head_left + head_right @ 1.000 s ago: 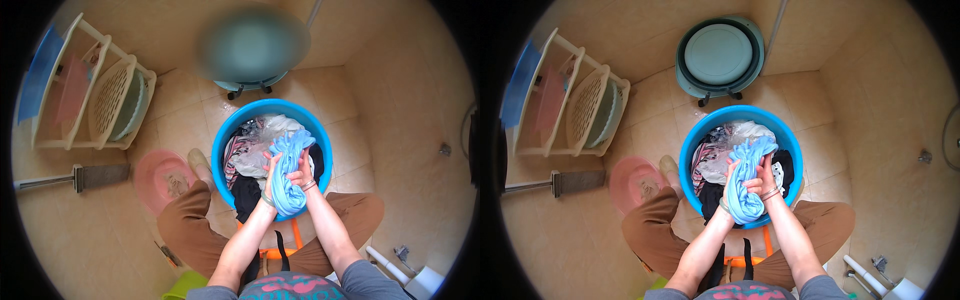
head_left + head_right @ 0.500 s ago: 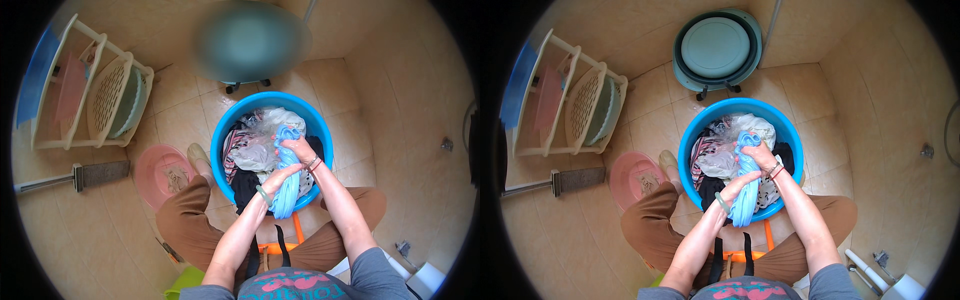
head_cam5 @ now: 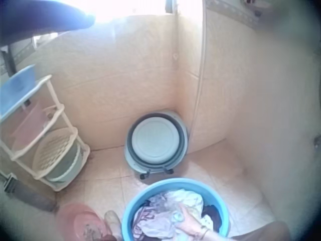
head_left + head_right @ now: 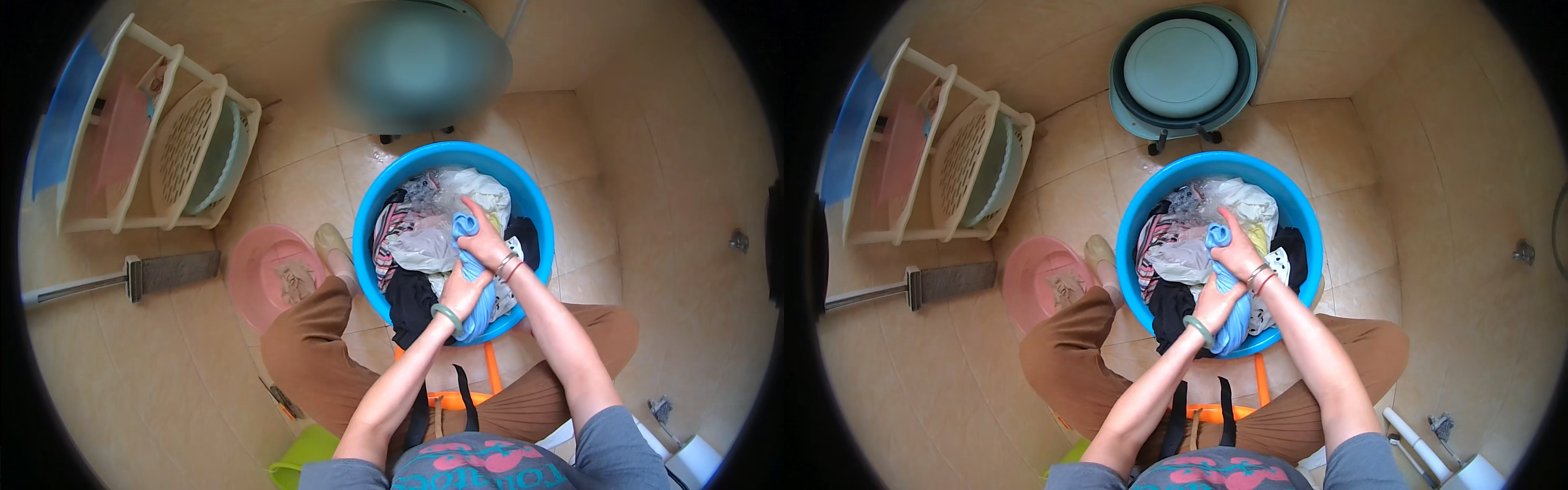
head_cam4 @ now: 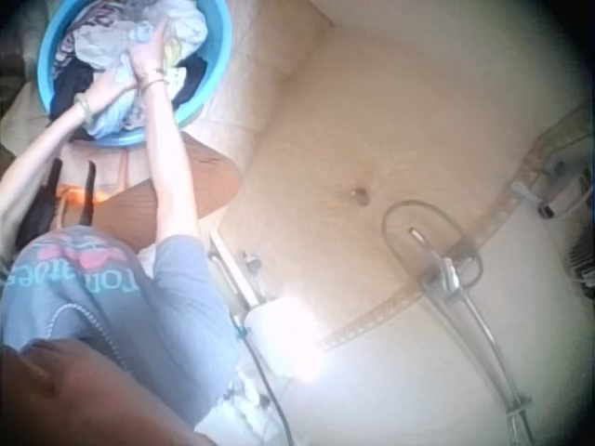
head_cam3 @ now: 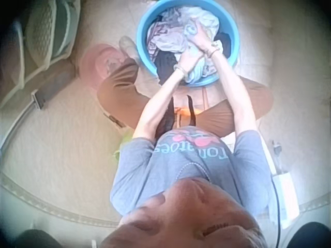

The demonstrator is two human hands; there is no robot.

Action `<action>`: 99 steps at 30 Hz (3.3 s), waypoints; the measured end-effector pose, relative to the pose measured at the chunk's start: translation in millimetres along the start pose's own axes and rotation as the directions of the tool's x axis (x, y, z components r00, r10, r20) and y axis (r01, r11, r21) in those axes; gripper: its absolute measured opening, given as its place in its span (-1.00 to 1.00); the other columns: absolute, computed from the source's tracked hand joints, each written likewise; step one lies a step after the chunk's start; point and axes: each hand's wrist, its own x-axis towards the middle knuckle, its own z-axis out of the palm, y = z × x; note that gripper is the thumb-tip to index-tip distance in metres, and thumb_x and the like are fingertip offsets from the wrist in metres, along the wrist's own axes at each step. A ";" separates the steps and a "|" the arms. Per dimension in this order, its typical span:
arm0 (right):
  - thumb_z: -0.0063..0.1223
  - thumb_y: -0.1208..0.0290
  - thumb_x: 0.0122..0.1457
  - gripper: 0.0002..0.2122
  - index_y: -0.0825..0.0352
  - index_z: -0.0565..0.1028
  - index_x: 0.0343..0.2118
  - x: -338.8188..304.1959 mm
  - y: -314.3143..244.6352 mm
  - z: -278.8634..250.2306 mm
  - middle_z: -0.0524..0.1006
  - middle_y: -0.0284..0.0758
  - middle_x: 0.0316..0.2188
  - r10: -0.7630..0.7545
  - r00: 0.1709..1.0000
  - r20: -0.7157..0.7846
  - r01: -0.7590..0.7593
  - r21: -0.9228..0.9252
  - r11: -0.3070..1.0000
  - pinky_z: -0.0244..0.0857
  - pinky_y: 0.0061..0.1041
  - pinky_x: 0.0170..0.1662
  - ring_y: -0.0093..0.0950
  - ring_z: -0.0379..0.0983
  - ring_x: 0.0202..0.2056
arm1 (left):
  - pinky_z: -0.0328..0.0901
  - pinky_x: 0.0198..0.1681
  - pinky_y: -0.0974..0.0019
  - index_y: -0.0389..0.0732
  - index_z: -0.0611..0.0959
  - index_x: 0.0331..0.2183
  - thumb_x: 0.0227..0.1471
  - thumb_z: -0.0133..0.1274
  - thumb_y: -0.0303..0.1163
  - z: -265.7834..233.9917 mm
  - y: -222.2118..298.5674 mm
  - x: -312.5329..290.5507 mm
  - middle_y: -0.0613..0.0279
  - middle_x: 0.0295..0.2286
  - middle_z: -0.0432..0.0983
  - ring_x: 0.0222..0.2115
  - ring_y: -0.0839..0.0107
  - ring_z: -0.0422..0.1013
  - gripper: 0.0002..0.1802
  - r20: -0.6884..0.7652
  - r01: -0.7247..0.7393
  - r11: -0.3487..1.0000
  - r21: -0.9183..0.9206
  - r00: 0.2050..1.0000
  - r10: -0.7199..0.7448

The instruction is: The person hand-washes clothes in a blue basin filled with water. They scrub and wring out a light blue garment and a striped garment, placing the cleaned items into a separate white basin.

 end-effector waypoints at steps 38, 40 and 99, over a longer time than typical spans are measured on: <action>-0.02 0.34 0.26 -0.78 0.44 0.48 -0.28 -44.2 -131.7 -52.4 0.34 -0.43 -0.67 -0.056 0.979 0.197 -0.085 0.641 0.763 0.23 -0.61 -0.56 -0.62 0.30 -0.68 | 0.32 -0.22 0.37 -0.30 0.52 -0.18 -0.07 0.17 -0.25 -31.3 122.8 -42.5 0.27 -0.32 0.51 -0.31 0.52 0.42 -0.57 0.393 0.024 0.987 -0.160 0.918 0.041; -0.01 0.32 0.25 -0.77 0.43 0.49 -0.37 -39.7 -124.0 -47.5 0.33 -0.44 -0.71 -0.038 0.988 0.149 -0.063 0.616 0.785 0.19 -0.62 -0.61 -0.63 0.27 -0.72 | 0.33 -0.25 0.36 -0.32 0.54 -0.24 -0.10 0.18 -0.24 -28.1 117.2 -36.3 0.25 -0.39 0.52 -0.36 0.52 0.42 -0.59 0.340 0.011 1.000 0.007 0.940 -0.013; -0.09 0.24 0.29 -0.77 0.31 0.48 -0.21 -54.3 -72.2 -66.2 0.52 -0.41 -0.33 0.033 0.980 0.196 -0.196 0.924 0.328 0.37 -0.60 -0.19 -0.61 0.45 -0.30 | 0.39 -0.23 0.29 -0.12 0.61 -0.21 -0.19 0.28 -0.40 -22.6 139.6 -48.6 0.20 -0.27 0.55 -0.28 0.28 0.50 -0.61 0.171 -0.826 0.491 0.277 0.546 0.820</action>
